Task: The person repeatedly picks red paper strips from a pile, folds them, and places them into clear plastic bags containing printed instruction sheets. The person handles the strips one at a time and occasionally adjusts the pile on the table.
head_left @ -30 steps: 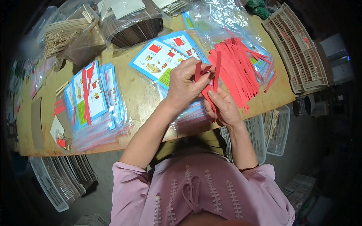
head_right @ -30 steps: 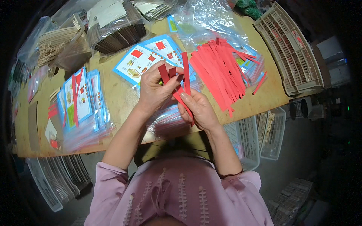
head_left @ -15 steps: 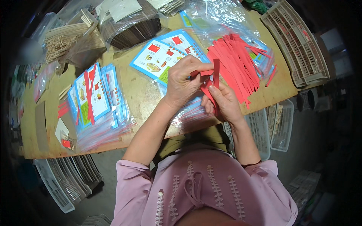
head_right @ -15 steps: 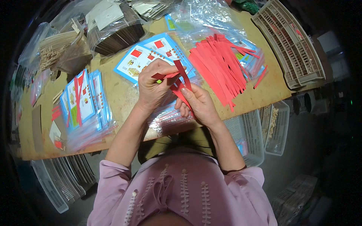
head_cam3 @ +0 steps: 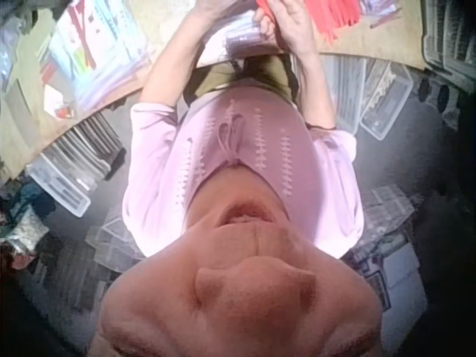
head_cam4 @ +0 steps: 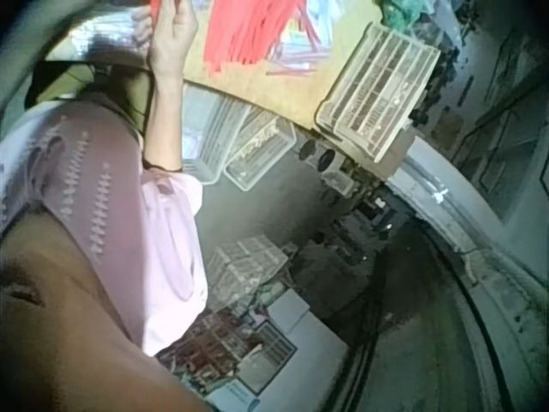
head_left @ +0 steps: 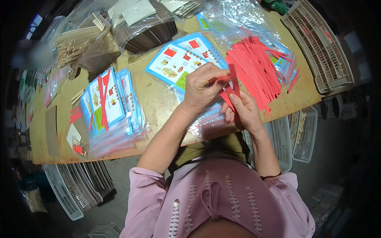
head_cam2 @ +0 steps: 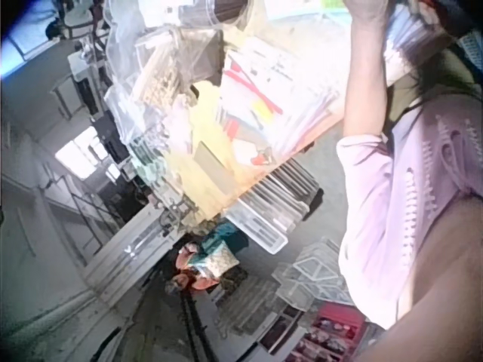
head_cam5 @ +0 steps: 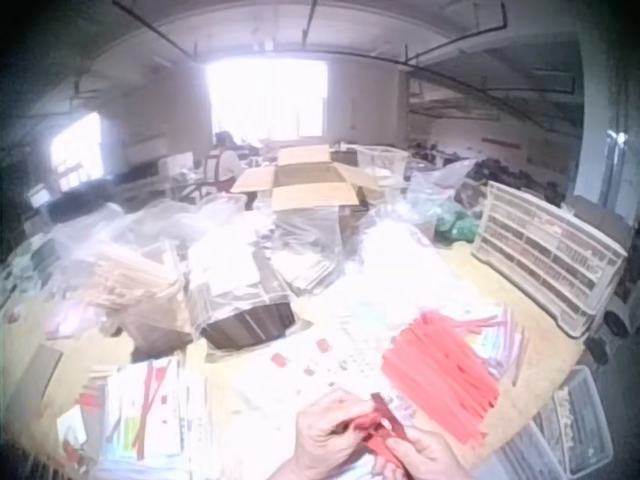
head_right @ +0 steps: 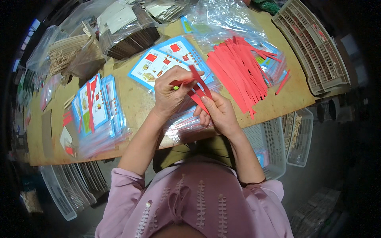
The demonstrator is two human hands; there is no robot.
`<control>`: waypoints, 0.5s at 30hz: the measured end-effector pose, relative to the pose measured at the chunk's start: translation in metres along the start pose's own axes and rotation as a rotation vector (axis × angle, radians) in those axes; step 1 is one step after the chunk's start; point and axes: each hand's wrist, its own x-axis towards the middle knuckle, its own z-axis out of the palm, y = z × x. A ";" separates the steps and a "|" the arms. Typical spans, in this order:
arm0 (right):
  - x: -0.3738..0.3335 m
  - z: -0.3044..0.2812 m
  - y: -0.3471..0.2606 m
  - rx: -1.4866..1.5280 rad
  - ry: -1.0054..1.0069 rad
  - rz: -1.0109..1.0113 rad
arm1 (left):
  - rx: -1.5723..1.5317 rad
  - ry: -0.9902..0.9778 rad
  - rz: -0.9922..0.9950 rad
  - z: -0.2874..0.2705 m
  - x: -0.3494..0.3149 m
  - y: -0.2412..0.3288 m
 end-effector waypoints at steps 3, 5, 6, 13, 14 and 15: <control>-0.002 0.002 -0.005 0.024 0.008 0.025 | -0.049 -0.002 -0.159 -0.002 -0.001 0.001; -0.005 0.000 -0.008 0.042 0.014 0.035 | -0.086 -0.002 -0.305 -0.006 0.002 0.004; -0.005 -0.003 -0.007 0.036 0.025 0.023 | -0.156 0.082 -0.357 -0.008 0.005 0.002; -0.002 -0.019 -0.006 -0.035 0.136 0.020 | 0.346 -0.008 -0.383 -0.031 0.014 -0.006; -0.002 -0.020 -0.007 -0.063 0.157 0.030 | 0.473 -0.110 -0.400 -0.030 0.010 -0.001; -0.002 -0.022 -0.007 -0.090 0.178 0.041 | 0.611 -0.177 -0.376 -0.026 0.002 0.002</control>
